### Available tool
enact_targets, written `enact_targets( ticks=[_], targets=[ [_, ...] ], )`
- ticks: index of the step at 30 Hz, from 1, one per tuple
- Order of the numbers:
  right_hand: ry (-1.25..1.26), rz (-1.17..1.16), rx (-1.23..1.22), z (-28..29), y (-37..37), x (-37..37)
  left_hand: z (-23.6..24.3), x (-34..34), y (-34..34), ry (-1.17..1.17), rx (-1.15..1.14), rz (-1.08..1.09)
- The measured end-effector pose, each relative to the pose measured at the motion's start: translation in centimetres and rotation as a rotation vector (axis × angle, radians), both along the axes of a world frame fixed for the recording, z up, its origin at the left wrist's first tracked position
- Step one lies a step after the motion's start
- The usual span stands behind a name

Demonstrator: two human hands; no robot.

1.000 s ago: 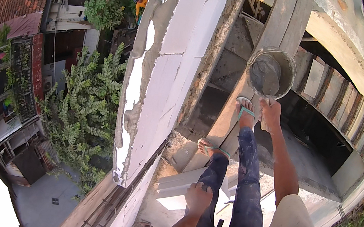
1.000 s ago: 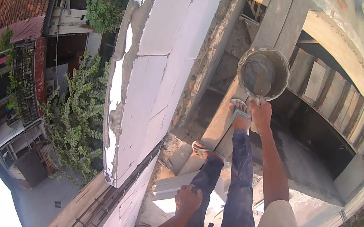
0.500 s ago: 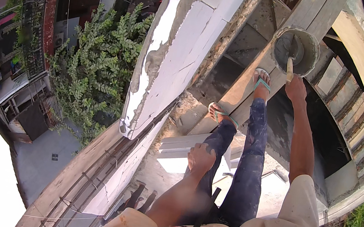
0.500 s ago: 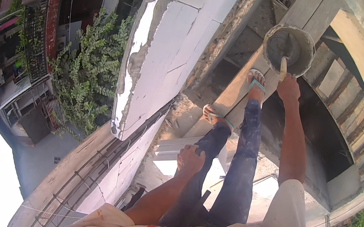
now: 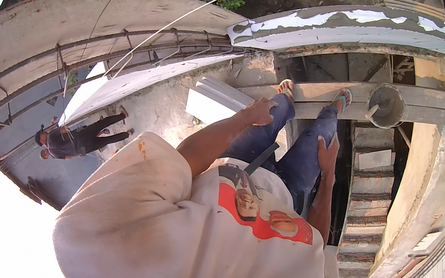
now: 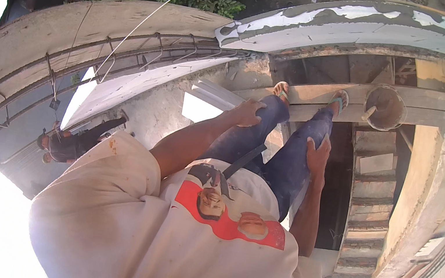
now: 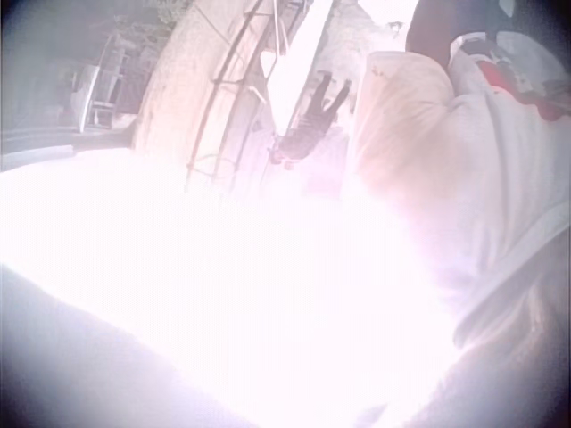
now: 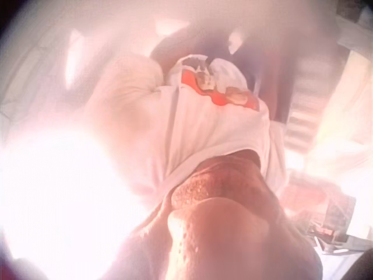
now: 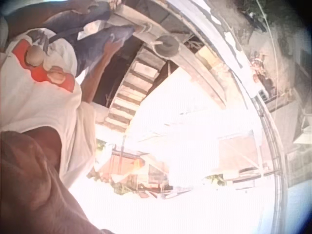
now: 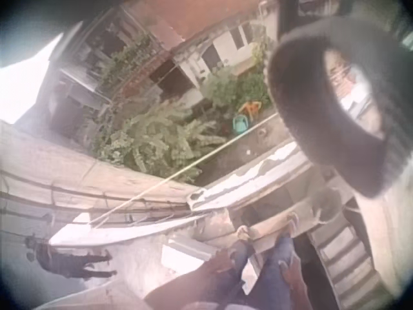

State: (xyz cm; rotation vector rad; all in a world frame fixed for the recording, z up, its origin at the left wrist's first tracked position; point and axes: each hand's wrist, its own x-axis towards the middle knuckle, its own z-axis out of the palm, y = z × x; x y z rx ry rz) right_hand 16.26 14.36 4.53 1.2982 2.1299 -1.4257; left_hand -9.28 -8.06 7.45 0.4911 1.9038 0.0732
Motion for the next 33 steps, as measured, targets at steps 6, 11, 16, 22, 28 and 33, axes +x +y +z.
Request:
enact_targets(
  ticks=[6,11,16,22,28,33],
  targets=[
    [-0.029,0.486,-0.229,-1.2,4.7,-3.8,2.6,0.0,-4.9,-0.213,0.008,0.434],
    [-0.314,0.85,-0.242,5.2,8.9,-11.0,5.5,7.0,-6.4,-0.389,0.022,0.979],
    [-0.469,1.229,-0.11,2.6,11.6,-14.9,1.6,16.4,-3.3,-0.277,0.127,1.558],
    [-0.591,1.57,0.134,0.4,11.5,-17.8,-2.5,23.4,-0.9,-0.249,0.258,2.19],
    [-0.5,1.867,0.46,-4.5,3.8,-20.6,-14.9,33.2,-3.8,0.063,0.18,2.766],
    [-0.341,1.862,0.01,-10.8,-12.2,-23.4,-24.9,37.7,-14.9,0.545,-0.503,2.662]
  ],
)
